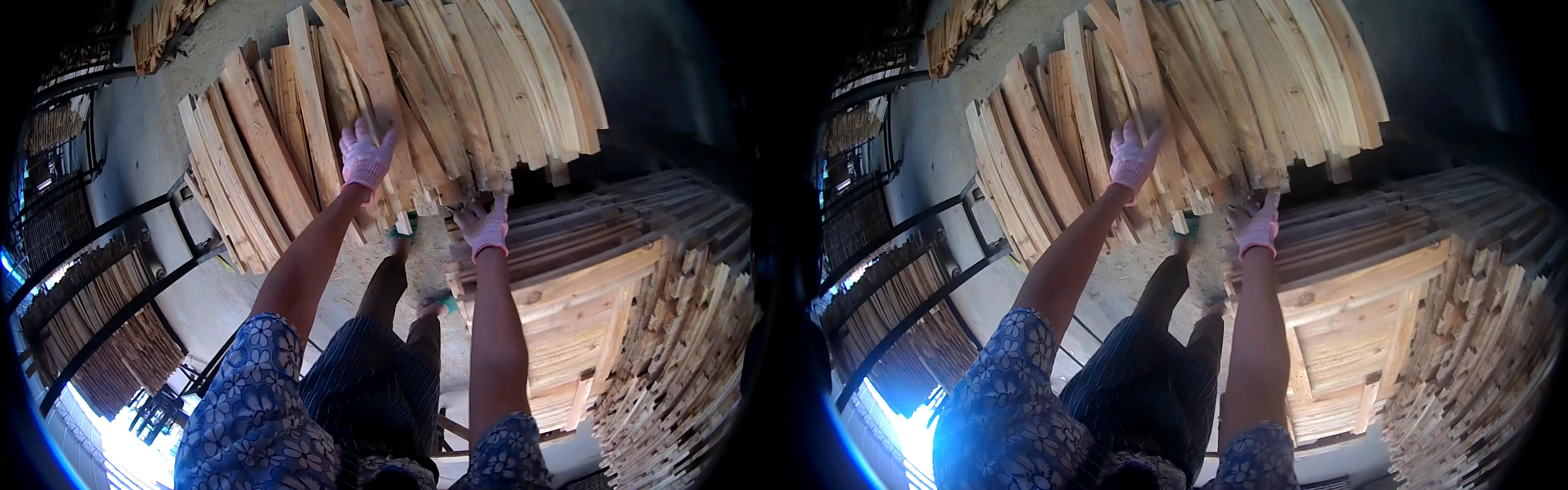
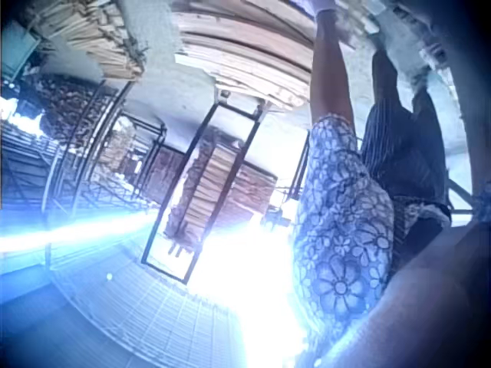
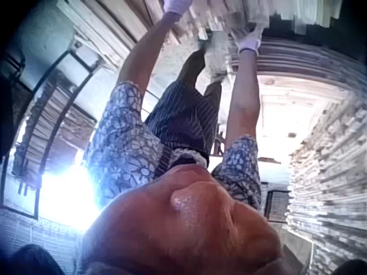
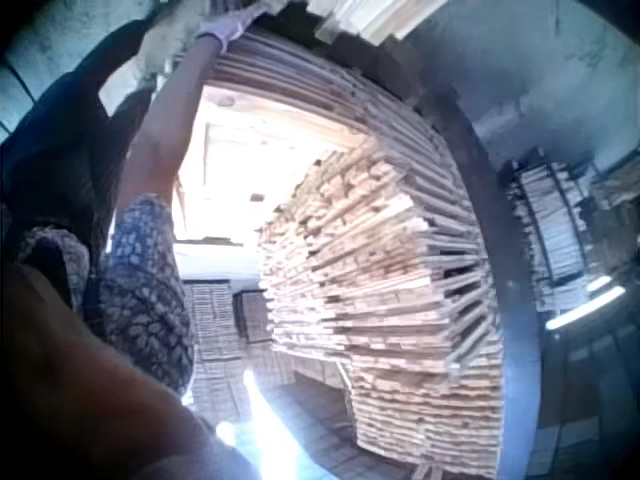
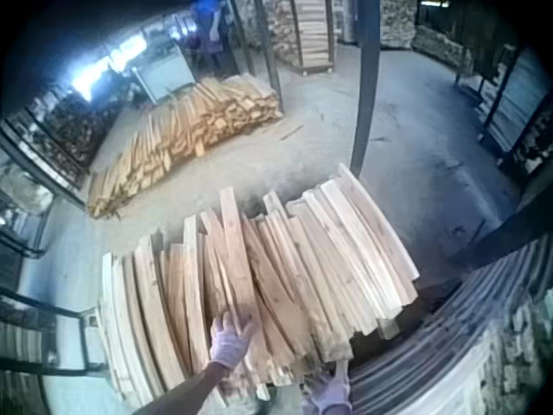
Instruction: The person picks up wooden planks from a pile and stacks them neatly on a wooden rack. They handle the planks with gloved hands, arranging them in an orderly fashion.
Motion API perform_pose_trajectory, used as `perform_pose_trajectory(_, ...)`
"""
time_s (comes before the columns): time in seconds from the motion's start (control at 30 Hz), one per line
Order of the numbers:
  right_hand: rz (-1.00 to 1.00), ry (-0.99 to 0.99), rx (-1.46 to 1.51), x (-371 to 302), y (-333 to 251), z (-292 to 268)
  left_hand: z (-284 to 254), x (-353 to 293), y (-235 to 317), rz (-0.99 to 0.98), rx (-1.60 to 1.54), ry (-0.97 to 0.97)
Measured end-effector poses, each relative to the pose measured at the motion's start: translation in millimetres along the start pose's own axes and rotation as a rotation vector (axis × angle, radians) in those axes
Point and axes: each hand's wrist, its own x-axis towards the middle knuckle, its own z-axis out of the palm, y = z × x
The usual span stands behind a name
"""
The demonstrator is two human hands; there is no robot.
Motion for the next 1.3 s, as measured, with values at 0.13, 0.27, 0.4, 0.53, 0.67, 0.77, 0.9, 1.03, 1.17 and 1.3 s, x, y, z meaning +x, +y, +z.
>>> perform_pose_trajectory(0.13,-0.004,0.184,0.019,57.0,-29.5,21.8,57.5,2.4,74.0,-0.108,0.064,-0.047)
perform_pose_trajectory(0.27,-0.043,0.133,-0.045,44.5,-15.2,58.5,90.5,-28.3,104.9,-0.146,-0.076,-0.019)
perform_pose_trajectory(0.4,-0.164,0.2,-0.128,0.4,10.6,68.3,68.3,-19.3,80.0,-0.112,-0.331,-0.07)
perform_pose_trajectory(0.53,-0.173,0.031,-0.194,-56.1,49.0,56.7,-24.6,-9.5,68.6,-0.297,-0.721,-0.304)
perform_pose_trajectory(0.67,-0.001,-0.392,-0.378,-115.9,76.1,96.5,-88.9,18.2,-2.7,-0.265,-1.101,-0.34)
perform_pose_trajectory(0.77,0.162,-0.49,-0.412,-60.2,61.9,115.1,-136.9,42.1,-11.7,-0.369,-1.224,-0.667)
perform_pose_trajectory(0.9,-0.126,-0.437,-0.475,-71.6,73.0,214.1,-110.7,34.7,-28.6,-0.319,-1.049,-0.512)
perform_pose_trajectory(1.03,-0.027,-0.453,-0.559,-115.2,63.0,177.6,-137.7,-18.9,-23.7,-0.396,-0.779,-0.572)
perform_pose_trajectory(1.17,0.069,-0.439,-0.648,-180.3,84.2,80.3,-183.3,-130.4,-32.2,-0.417,-0.831,-0.655)
perform_pose_trajectory(1.3,0.229,-0.524,-0.524,-201.6,88.0,66.0,-191.9,-208.8,-65.1,-0.655,-1.081,-0.753)
